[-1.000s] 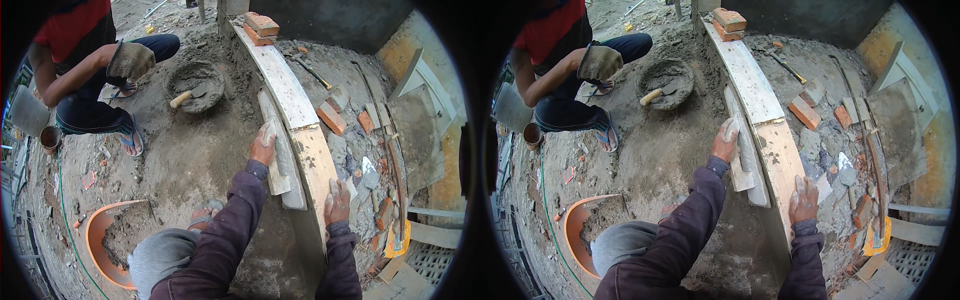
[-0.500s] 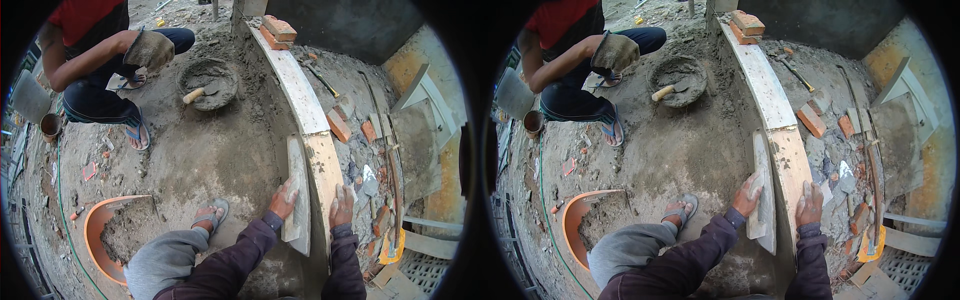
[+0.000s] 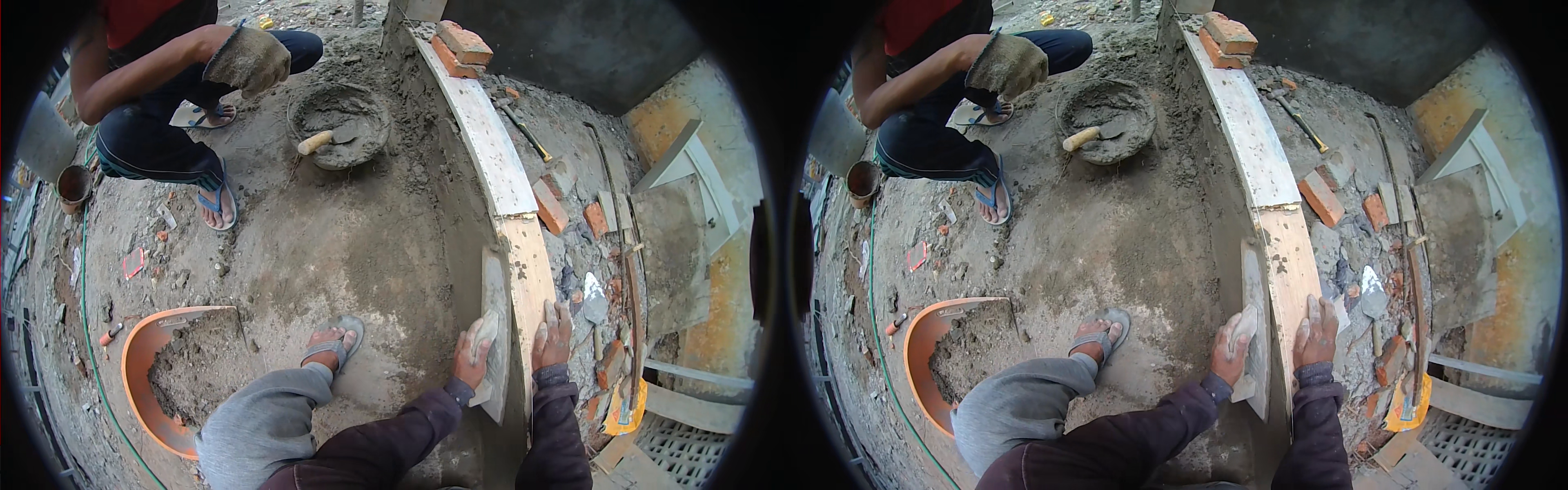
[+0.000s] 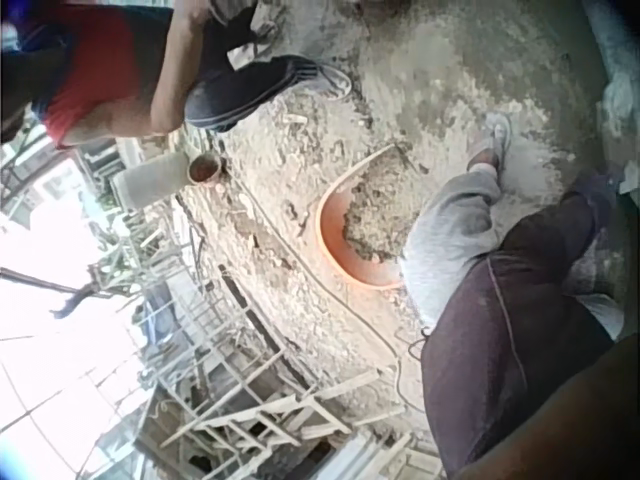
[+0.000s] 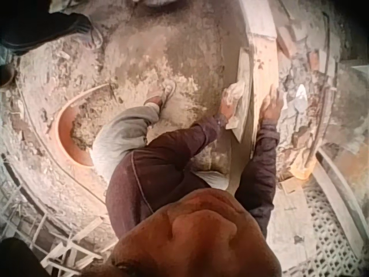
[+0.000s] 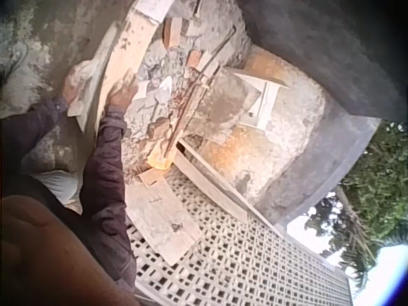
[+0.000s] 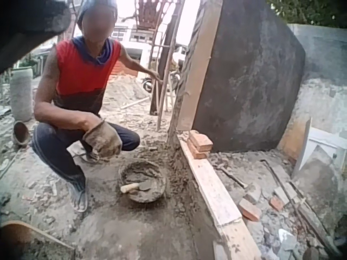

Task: The person smooths mortar on a low wall using a float, carries a pan filled with mortar across the work area, and applies fresh mortar from a bucket onto the wall with a trowel before smoothing it with a float.

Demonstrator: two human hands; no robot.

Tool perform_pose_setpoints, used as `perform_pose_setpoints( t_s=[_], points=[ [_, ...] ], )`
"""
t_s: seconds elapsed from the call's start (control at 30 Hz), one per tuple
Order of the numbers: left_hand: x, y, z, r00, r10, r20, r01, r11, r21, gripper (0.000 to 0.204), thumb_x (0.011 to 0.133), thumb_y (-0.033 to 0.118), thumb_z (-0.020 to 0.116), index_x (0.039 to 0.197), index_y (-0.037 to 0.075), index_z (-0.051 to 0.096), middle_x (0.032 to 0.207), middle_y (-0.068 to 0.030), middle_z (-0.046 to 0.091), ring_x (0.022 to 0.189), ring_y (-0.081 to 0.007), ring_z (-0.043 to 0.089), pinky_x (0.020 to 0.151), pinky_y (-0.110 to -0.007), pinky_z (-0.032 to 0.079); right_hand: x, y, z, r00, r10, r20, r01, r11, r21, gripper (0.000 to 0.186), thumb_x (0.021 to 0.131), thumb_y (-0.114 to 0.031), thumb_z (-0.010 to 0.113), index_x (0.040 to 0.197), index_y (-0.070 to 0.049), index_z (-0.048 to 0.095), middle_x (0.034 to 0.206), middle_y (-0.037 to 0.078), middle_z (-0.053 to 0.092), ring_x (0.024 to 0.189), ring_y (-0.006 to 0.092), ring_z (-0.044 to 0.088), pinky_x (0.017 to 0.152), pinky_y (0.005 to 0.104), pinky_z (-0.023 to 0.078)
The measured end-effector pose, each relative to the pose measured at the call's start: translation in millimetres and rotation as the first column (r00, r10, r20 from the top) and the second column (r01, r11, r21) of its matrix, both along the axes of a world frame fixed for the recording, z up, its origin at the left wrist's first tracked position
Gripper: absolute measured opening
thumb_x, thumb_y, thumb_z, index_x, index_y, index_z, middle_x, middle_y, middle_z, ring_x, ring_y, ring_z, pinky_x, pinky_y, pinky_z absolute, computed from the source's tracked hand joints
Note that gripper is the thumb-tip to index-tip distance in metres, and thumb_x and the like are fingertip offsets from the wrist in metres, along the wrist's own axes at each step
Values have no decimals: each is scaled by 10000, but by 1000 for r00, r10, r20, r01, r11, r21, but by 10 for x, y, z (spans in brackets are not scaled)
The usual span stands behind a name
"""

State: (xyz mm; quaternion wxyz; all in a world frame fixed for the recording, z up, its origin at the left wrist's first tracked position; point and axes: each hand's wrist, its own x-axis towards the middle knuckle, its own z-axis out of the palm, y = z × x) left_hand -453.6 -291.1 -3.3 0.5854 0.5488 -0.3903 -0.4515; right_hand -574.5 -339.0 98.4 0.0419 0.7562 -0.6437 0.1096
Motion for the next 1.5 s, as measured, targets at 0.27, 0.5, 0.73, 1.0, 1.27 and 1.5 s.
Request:
perform_pose_setpoints(
  t_s=[0.27, 0.5, 0.73, 1.0, 1.27, 1.5],
  points=[
    [540, -1777, -271, 987, 143, 79, -130, 979, -155, 354, 839, 248, 415, 1126, 40, 410, 958, -111, 458, 569, -119, 492, 476, -227, 428, -12, -43, 13, 999, 0, 36, -1, 1000, 9, 382, 755, -114, 392, 1121, -14, 428, 1125, 193, 371, 1006, 334, 373, 879, 376, 299],
    [823, -2446, -336, 995, 90, 33, -89, 996, -27, 359, 842, 267, 396, 1123, 44, 393, 801, -109, 547, 405, -133, 486, 373, -241, 412, -45, -34, 2, 999, 3, 50, -2, 1000, -14, 383, 747, -106, 411, 1119, -16, 431, 1111, 187, 375, 1003, 330, 375, 878, 377, 301],
    [344, -1188, -613, 939, 34, -341, 116, 906, 408, 426, 825, 337, 413, 1155, 72, 361, 773, -124, 533, 428, -170, 505, 368, -271, 410, -21, -13, 0, 1000, 1, 25, -1, 1000, -12, 394, 743, -110, 408, 1127, -23, 425, 1109, 183, 379, 1006, 329, 376, 879, 374, 302],
    [-217, 168, -71, 899, 84, -430, 21, 972, 234, 396, 817, 261, 459, 1144, 59, 362, 925, -74, 498, 568, -87, 490, 451, -220, 415, 35, -33, -4, 999, -14, -28, 14, 1000, 8, 390, 755, -120, 379, 1128, -13, 424, 1118, 192, 378, 1018, 331, 375, 884, 374, 298],
    [744, -2276, -601, 990, 52, -128, -25, 979, 201, 430, 836, 331, 392, 1145, 34, 353, 859, -149, 535, 445, -166, 510, 385, -251, 429, -8, -76, 14, 999, -44, 25, 43, 999, 27, 379, 765, -133, 377, 1121, -17, 430, 1122, 191, 372, 1011, 326, 379, 883, 371, 302],
    [569, -1860, -994, 991, 7, -131, 58, 872, 486, 509, 834, 392, 345, 1133, -18, 307, 872, -237, 521, 493, -242, 561, 422, -309, 458, -59, -70, 9, 997, -46, 66, 46, 999, -2, 380, 733, -96, 415, 1106, -32, 448, 1109, 180, 382, 1014, 328, 375, 882, 373, 303]
  ],
)
